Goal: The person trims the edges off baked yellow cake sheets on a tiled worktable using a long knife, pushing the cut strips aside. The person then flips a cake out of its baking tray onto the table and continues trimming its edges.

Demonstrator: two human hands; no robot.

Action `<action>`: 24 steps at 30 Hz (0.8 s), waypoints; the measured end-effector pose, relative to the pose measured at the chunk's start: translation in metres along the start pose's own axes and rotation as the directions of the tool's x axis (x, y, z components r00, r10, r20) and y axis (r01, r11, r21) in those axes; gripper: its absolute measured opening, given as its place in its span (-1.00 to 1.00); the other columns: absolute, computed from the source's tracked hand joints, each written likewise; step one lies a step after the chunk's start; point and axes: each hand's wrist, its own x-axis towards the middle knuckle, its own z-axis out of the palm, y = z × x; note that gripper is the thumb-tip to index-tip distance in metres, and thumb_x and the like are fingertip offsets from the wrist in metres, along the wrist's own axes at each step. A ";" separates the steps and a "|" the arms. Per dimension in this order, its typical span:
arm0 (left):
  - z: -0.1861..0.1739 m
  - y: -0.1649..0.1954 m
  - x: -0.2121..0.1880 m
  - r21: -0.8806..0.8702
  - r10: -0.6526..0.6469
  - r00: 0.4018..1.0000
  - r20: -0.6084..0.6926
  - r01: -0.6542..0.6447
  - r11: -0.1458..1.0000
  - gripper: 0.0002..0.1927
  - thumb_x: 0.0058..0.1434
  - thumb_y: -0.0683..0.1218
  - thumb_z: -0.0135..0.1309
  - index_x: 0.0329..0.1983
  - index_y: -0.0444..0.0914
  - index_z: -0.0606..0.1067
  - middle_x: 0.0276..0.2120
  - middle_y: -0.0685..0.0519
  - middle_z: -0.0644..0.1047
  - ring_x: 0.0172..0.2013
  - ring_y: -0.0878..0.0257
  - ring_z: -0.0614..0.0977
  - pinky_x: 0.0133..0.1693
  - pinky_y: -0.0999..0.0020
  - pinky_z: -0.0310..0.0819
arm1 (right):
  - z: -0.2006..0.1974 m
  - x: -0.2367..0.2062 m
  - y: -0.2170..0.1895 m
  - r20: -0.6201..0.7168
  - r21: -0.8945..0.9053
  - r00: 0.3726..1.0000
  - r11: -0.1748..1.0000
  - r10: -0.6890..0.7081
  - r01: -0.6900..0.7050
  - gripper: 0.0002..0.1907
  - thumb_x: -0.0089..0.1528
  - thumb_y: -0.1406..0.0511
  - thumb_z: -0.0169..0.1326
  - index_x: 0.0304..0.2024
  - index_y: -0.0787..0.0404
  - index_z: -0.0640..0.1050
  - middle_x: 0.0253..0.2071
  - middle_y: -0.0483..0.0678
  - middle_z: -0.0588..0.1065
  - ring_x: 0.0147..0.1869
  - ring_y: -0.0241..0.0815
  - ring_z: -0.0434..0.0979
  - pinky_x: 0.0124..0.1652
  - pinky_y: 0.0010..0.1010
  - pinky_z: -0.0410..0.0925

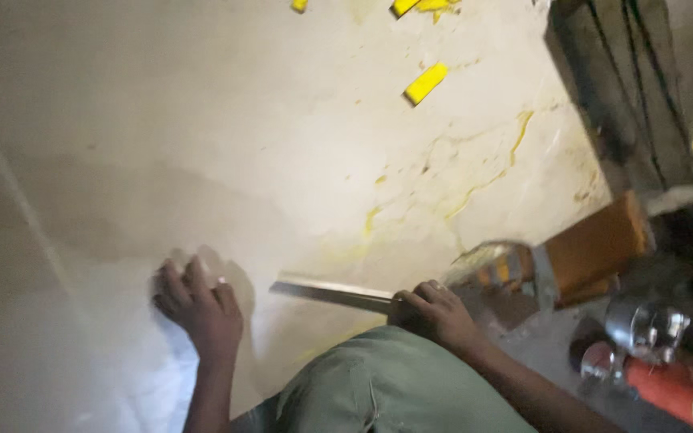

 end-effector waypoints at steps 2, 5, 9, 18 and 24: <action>0.040 0.059 -0.016 0.008 -0.021 1.000 0.008 0.021 1.000 -0.37 0.27 -0.02 0.04 0.40 -0.30 0.34 0.47 -0.32 0.19 0.48 -0.33 0.09 0.40 -0.47 -0.15 | -0.017 0.007 0.062 -0.127 -0.036 0.992 0.999 0.005 -0.010 -0.50 0.14 0.26 0.11 0.17 0.09 0.53 -0.08 0.04 0.50 0.04 0.09 0.51 0.01 -0.13 0.36; 0.079 0.133 -0.011 0.106 -0.120 0.992 0.035 0.115 0.988 -0.31 0.15 0.05 0.06 0.36 -0.26 0.34 0.41 -0.27 0.20 0.45 -0.26 0.11 0.35 -0.44 -0.12 | -0.064 0.049 0.163 -0.131 -0.086 0.970 0.972 0.207 -0.219 -0.47 0.06 0.28 0.13 0.13 -0.02 0.57 -0.11 0.03 0.47 0.02 0.10 0.49 -0.03 -0.11 0.36; 0.113 0.202 0.005 0.211 -0.115 0.991 -0.071 0.128 0.969 -0.28 0.26 0.10 0.02 0.42 -0.34 0.28 0.44 -0.36 0.17 0.47 -0.32 0.10 0.34 -0.47 -0.08 | -0.143 0.126 0.248 -0.259 -0.145 0.965 0.987 0.036 -0.075 -0.60 0.19 0.32 0.06 0.08 -0.05 0.60 -0.11 -0.03 0.49 0.03 0.07 0.44 0.05 -0.13 0.32; 0.121 0.199 0.041 0.281 -0.188 0.975 -0.118 0.215 0.935 -0.27 0.23 0.13 -0.01 0.43 -0.29 0.26 0.44 -0.33 0.21 0.44 -0.32 0.17 0.32 -0.48 -0.04 | -0.235 0.366 0.269 -0.275 -0.242 0.904 0.933 -0.328 0.266 -0.69 0.17 0.33 0.08 -0.09 -0.10 0.68 -0.19 -0.09 0.52 -0.01 0.04 0.45 -0.03 -0.09 0.29; 0.136 0.186 0.049 0.309 -0.242 0.966 -0.088 0.257 0.916 -0.22 0.16 0.16 -0.03 0.42 -0.28 0.29 0.44 -0.33 0.20 0.45 -0.31 0.15 0.36 -0.44 -0.10 | -0.265 0.551 0.274 -0.494 -0.251 0.802 0.938 -0.337 0.240 -0.78 0.30 0.24 0.09 -0.05 0.03 0.68 -0.18 0.08 0.46 -0.02 0.19 0.43 -0.09 0.00 0.29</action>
